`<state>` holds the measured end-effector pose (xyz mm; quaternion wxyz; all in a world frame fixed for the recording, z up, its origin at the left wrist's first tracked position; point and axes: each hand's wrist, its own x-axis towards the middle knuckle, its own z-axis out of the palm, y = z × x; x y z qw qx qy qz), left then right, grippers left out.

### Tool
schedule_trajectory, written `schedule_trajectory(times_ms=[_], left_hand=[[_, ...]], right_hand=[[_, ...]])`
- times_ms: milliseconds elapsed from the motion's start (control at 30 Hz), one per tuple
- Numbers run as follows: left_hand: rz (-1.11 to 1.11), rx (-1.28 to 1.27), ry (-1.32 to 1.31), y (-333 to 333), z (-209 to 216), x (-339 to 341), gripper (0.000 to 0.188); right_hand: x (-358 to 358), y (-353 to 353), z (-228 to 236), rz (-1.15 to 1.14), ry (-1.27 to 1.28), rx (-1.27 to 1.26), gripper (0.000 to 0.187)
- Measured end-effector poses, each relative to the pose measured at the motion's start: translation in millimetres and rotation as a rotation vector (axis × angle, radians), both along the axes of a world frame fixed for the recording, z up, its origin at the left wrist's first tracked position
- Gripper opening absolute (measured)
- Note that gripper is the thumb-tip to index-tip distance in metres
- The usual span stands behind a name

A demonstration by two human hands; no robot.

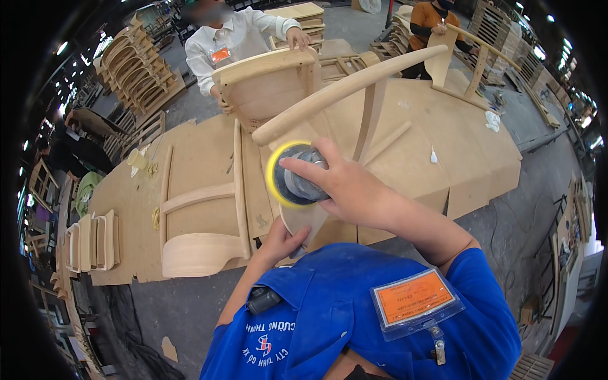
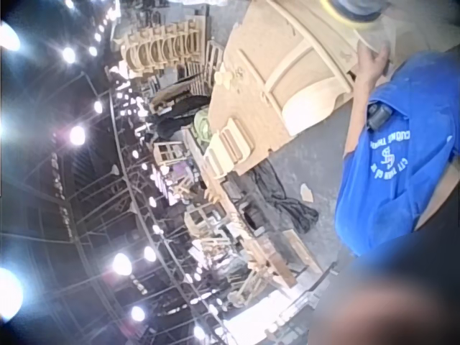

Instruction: The person sands the surfaces of wooden chair parts using a handheld electric sander and a sanding block. They flip and reposition the chair components to access different areas, then apply a white substance from a tube to the edges.

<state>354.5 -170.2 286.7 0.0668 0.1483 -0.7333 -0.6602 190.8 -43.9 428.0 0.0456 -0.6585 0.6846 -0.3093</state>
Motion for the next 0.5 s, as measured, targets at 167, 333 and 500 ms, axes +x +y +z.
schedule_trajectory(times_ms=[167, 333, 500], left_hand=[[-0.012, -0.041, 0.094, 1.5, -8.0, -3.2, 0.038], [0.002, -0.076, 0.145, 1.8, -11.9, -4.0, 0.039], [0.001, -0.036, 0.063, -0.4, -9.7, -3.0, 0.039]], right_hand=[[4.7, -6.9, -2.4, 0.039, 0.028, -0.032, 0.075], [4.2, -0.2, -6.6, 0.04, -0.008, -0.014, 0.075], [-3.6, 18.5, -8.2, -0.016, -0.082, 0.117, 0.074]])
